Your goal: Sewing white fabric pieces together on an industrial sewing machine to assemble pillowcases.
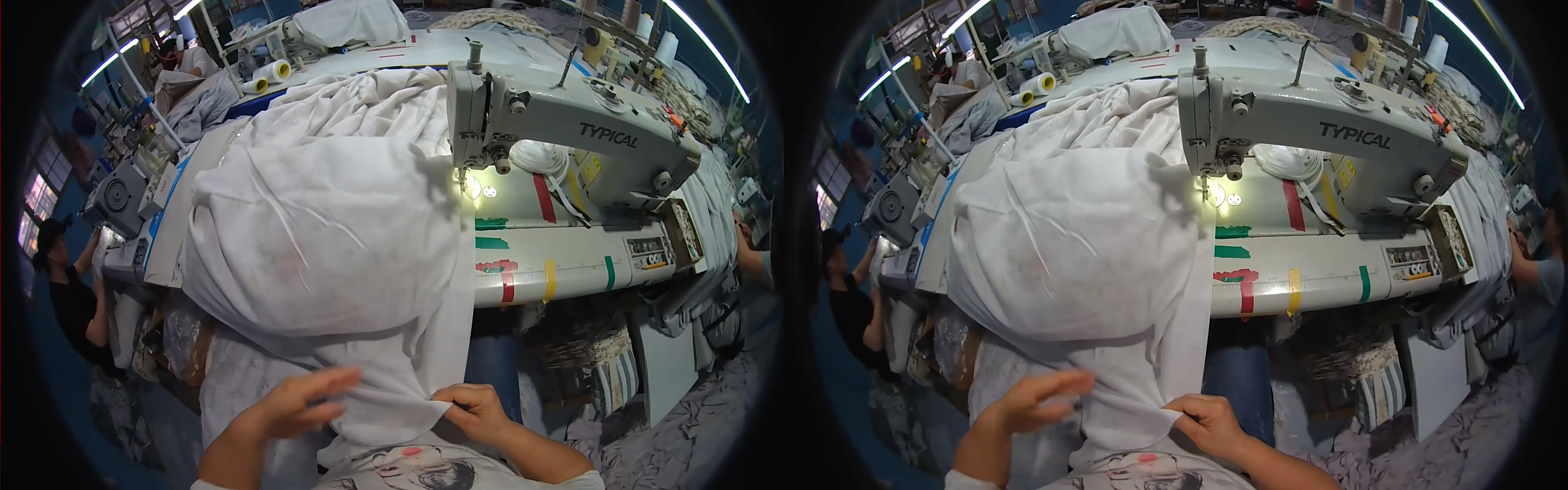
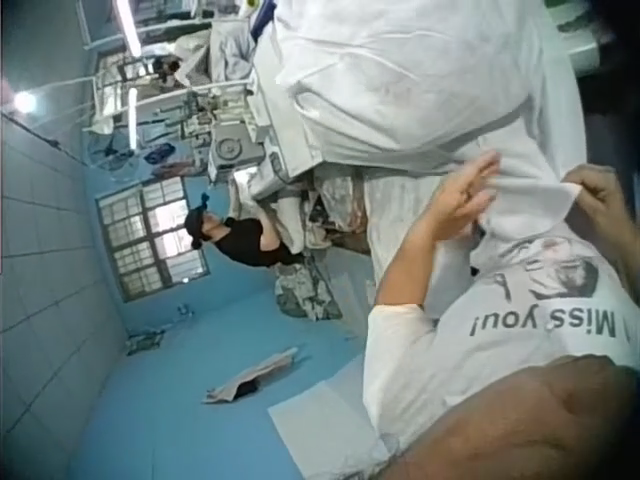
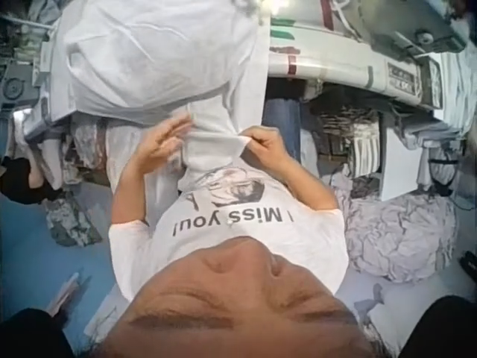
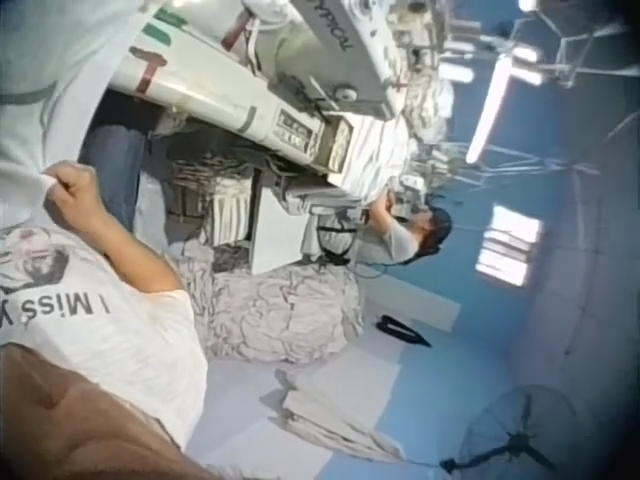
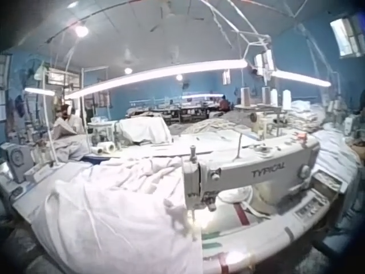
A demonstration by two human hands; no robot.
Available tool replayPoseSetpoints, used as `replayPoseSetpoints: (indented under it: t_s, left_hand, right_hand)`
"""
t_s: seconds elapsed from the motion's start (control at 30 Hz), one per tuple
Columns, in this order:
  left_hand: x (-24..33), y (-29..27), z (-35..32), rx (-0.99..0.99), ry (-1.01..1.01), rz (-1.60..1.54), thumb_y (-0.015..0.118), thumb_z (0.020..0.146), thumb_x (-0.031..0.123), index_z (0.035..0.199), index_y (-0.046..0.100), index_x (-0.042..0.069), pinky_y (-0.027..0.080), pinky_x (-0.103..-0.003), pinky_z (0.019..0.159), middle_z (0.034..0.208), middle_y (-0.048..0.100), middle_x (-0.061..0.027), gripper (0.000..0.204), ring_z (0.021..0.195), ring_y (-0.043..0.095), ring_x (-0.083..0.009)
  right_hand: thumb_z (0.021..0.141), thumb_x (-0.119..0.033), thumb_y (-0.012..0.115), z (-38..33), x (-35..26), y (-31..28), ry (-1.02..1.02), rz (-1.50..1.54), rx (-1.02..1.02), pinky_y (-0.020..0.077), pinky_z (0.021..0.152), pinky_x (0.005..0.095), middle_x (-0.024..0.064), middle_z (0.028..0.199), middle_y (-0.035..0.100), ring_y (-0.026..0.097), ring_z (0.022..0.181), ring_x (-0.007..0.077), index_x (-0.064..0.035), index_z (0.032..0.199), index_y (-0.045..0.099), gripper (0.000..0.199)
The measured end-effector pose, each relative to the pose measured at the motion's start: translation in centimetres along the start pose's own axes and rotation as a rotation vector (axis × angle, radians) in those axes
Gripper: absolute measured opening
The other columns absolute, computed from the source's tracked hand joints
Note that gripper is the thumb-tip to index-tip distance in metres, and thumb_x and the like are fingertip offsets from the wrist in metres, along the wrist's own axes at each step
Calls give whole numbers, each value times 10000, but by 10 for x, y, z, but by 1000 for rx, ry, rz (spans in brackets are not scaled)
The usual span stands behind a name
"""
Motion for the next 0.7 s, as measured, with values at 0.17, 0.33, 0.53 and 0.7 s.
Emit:
replayPoseSetpoints:
  t_s: [0.17,0.33,0.53,0.7]
  left_hand:
    - [30,-182,140,870,166,1031,596,898,351,1380,427,11,287,-465,1101,1434,363,-297,614,1328,350,-425]
    - [104,-158,220,725,143,875,636,852,246,1059,623,-33,474,-461,852,1023,638,-247,348,971,606,-393]
    - [155,-91,325,714,812,563,680,745,6,1166,575,18,480,-364,821,1059,607,-122,433,904,596,-294]
    - [168,-89,391,516,987,668,693,662,-13,892,661,18,490,-423,787,839,642,-188,235,859,609,-383]
  right_hand:
    - [823,34,626,-5,-22,-5,-96,-18,-7,531,732,281,130,921,714,694,831,209,25,948,701,145]
    - [840,19,645,-5,-3,-15,-32,54,31,539,765,298,144,948,715,698,863,229,38,947,697,120]
    - [882,-65,619,-2,-21,-27,-15,108,62,529,709,357,160,885,680,680,794,287,28,924,667,113]
    - [899,-51,609,2,-12,-32,-20,171,1,521,764,383,173,904,676,669,857,305,59,940,668,131]
Point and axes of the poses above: each hand's wrist, its own z-axis towards the middle knuckle, its own y-axis out of the palm, x = y × z, the point moved 8 cm from there along z, towards the middle knuckle
